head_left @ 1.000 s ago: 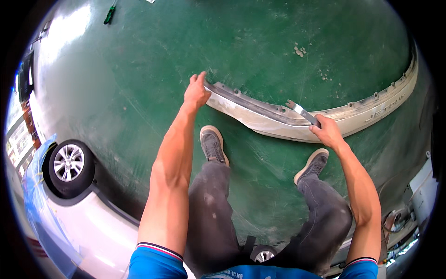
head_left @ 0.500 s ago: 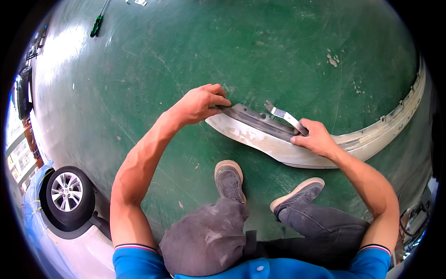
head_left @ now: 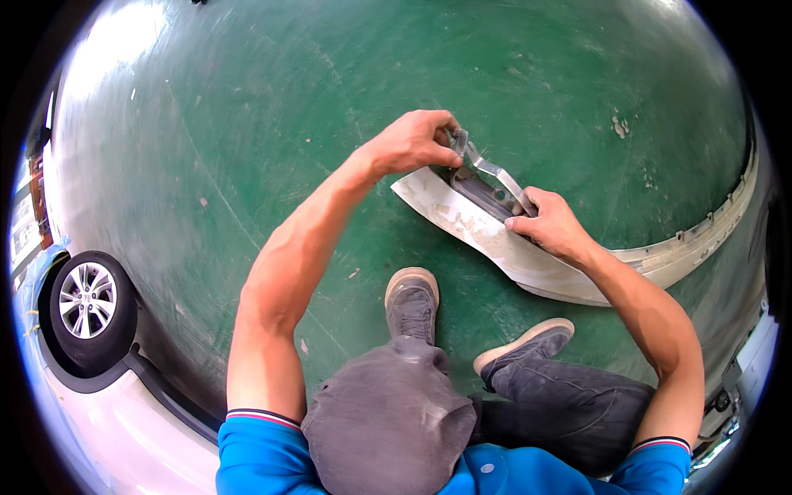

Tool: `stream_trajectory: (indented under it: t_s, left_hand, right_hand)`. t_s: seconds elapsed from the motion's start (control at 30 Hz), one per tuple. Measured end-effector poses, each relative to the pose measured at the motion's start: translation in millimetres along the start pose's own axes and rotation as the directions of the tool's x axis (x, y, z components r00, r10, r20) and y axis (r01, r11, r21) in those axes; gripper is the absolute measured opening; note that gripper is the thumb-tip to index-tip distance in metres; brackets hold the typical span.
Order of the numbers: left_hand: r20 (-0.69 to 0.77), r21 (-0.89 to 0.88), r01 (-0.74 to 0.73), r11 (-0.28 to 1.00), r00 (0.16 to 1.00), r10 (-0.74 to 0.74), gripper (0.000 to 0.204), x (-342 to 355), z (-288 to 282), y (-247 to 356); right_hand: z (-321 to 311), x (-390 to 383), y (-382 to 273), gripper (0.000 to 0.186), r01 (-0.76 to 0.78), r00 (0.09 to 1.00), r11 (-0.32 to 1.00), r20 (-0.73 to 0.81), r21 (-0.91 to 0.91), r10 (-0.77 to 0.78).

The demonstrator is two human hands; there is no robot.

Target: The person retrieves a car bumper from a stand and places it on the floor. They then use a metal pry tool to remove a long plastic trim strip from the bumper's edge, working systematically along its length.

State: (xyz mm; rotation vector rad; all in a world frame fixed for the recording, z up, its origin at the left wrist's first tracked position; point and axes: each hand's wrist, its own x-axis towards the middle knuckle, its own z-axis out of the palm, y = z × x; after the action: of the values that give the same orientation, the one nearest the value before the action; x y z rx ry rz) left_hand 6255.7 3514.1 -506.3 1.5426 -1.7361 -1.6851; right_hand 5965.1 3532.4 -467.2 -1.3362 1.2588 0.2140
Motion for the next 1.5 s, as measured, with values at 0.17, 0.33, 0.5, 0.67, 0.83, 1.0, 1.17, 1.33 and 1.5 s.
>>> stream_trajectory:
  t_s: [0.17, 0.33, 0.5, 0.67, 0.83, 1.0, 1.17, 1.33, 1.5]
  left_hand:
    - [-0.034, 0.004, 0.032, 0.999, 0.999, -0.032, 0.038, 1, 15, 12]
    - [-0.061, 0.313, 0.096, 0.945, 0.995, -0.081, 0.036, -9, 23, 37]
    - [-0.149, 0.161, 0.27, 0.949, 0.958, -0.247, 0.03, -32, 25, 40]
    - [0.071, -0.051, 0.03, 0.998, 0.997, -0.027, 0.032, -21, 17, 9]
    - [0.174, 0.106, -0.092, 0.99, 0.982, 0.073, 0.032, -6, 4, 12]
    - [0.082, 0.068, 0.056, 0.996, 0.995, -0.061, 0.034, -1, 13, 9]
    - [-0.042, -0.108, 0.113, 0.988, 0.992, -0.118, 0.037, 1, 28, -13]
    - [-0.052, -0.047, 0.169, 0.985, 0.984, -0.171, 0.033, 12, 33, -11]
    - [-0.12, -0.009, 0.229, 0.973, 0.966, -0.228, 0.033, 15, 40, -10]
  right_hand:
    - [1, 0, -4, 0.025, -0.14, 0.99, 0.97, 0.05, 0.201, 0.133]
    - [-8, 0, -3, 0.027, -0.191, 0.981, 0.954, 0.053, 0.232, 0.184]
    - [-15, 11, 4, 0.032, -0.105, 0.994, 0.972, 0.031, 0.209, 0.101]
    - [-14, 8, -6, 0.039, 0.008, 0.999, 0.994, -0.04, 0.112, -0.004]
    - [0, 11, -10, 0.041, 0.07, 0.997, 0.993, -0.035, 0.099, -0.066]
    - [14, 15, -24, 0.044, 0.058, 0.997, 0.998, -0.053, 0.03, -0.056]
    - [20, 21, -19, 0.043, 0.082, 0.993, 0.996, -0.09, 0.021, -0.08]
    - [19, 25, -15, 0.04, 0.046, 0.995, 0.998, -0.089, 0.035, -0.043]
    - [20, 28, -14, 0.04, 0.027, 0.998, 0.991, -0.066, 0.134, -0.018]
